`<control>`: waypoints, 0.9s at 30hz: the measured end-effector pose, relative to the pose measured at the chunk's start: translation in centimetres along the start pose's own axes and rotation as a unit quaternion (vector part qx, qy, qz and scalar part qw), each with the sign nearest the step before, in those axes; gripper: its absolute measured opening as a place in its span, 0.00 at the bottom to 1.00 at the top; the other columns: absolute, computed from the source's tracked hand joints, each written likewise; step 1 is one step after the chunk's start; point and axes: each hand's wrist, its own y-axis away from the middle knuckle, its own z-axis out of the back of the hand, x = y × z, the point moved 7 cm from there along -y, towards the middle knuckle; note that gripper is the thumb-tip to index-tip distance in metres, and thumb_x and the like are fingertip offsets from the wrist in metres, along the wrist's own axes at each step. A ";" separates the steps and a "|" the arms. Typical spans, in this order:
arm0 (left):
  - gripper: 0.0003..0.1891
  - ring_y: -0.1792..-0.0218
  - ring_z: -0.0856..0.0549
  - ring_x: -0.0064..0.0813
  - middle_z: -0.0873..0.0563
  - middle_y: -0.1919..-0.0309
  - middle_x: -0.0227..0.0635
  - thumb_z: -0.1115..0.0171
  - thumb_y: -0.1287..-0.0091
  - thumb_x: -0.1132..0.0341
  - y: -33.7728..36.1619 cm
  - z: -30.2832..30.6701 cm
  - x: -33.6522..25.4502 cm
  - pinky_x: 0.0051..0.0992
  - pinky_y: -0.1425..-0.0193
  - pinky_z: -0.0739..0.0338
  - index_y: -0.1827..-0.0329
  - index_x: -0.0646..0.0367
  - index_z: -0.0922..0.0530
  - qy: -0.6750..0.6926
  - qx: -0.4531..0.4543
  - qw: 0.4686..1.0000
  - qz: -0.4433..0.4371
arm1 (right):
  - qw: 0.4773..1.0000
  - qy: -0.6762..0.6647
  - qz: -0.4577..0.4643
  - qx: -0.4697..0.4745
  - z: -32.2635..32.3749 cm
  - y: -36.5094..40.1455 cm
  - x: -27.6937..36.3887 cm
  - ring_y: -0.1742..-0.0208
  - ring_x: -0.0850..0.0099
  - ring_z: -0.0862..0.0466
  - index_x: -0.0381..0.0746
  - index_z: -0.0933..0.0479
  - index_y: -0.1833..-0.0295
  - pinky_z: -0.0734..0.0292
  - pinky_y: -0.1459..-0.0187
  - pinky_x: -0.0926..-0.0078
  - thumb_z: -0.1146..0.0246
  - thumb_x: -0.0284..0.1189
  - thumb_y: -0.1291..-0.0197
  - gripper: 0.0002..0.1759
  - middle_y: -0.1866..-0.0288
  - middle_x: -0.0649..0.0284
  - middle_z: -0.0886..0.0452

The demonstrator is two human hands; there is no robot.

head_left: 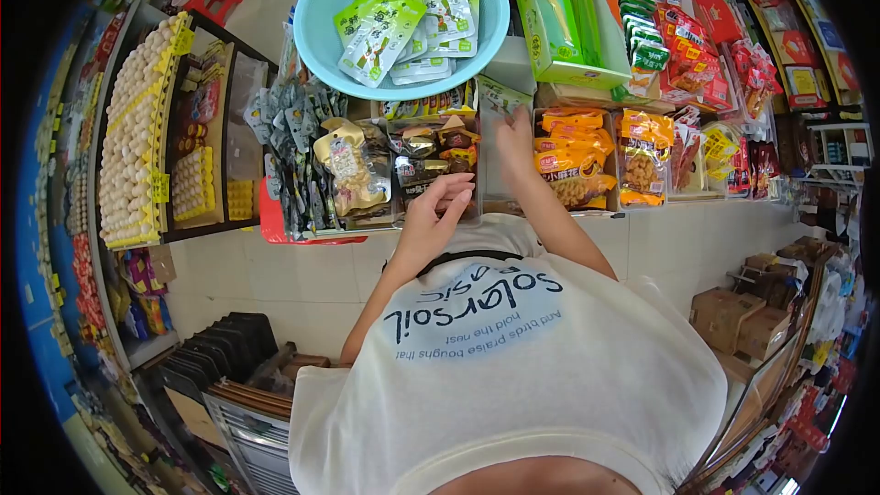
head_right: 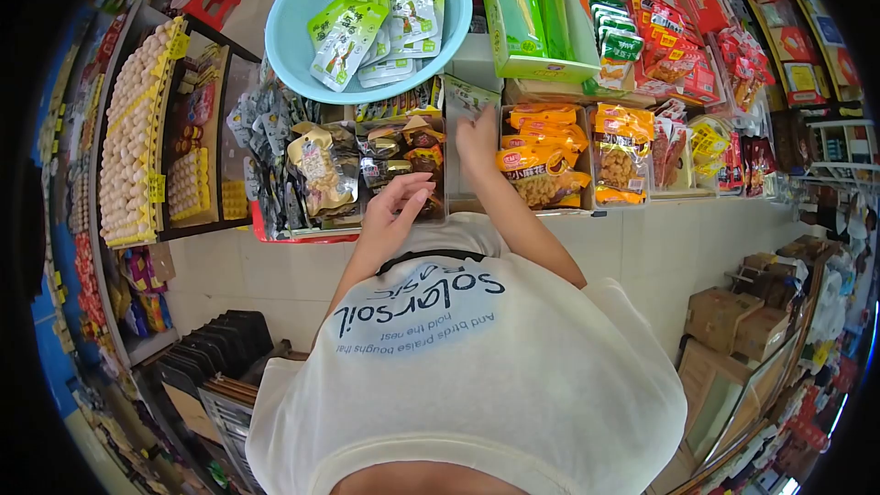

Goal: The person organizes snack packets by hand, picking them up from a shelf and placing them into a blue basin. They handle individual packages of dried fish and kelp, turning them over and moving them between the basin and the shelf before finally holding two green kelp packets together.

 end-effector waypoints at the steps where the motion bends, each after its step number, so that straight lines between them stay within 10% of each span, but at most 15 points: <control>1: 0.15 0.53 0.15 0.24 0.14 0.51 0.41 0.43 0.27 0.68 0.0 0.0 0.0 0.23 0.47 0.22 0.40 0.65 0.25 -0.001 0.003 1.000 -0.001 | 1.000 -0.013 -0.022 0.006 -0.3 -1.0 -1.2 0.32 0.64 0.29 0.29 0.45 0.26 0.36 0.34 0.69 0.44 0.21 0.41 0.36 0.29 0.46 0.34; 21: 0.16 0.48 0.17 0.24 0.15 0.50 0.39 0.44 0.26 0.68 -0.1 0.4 0.5 0.24 0.43 0.24 0.39 0.64 0.25 -0.003 0.012 1.000 0.022 | 0.994 0.000 -0.108 0.015 -2.9 -3.0 -1.8 0.24 0.59 0.40 0.30 0.54 0.22 0.44 0.27 0.69 0.51 0.18 0.41 0.40 0.23 0.45 0.43; 27: 0.15 0.53 0.15 0.24 0.14 0.51 0.41 0.43 0.27 0.69 -0.4 0.5 0.3 0.23 0.46 0.22 0.40 0.63 0.24 -0.009 -0.002 1.000 0.020 | 0.993 0.024 0.110 0.030 0.2 5.4 3.9 0.27 0.57 0.34 0.32 0.44 0.25 0.39 0.30 0.64 0.44 0.24 0.34 0.33 0.29 0.46 0.33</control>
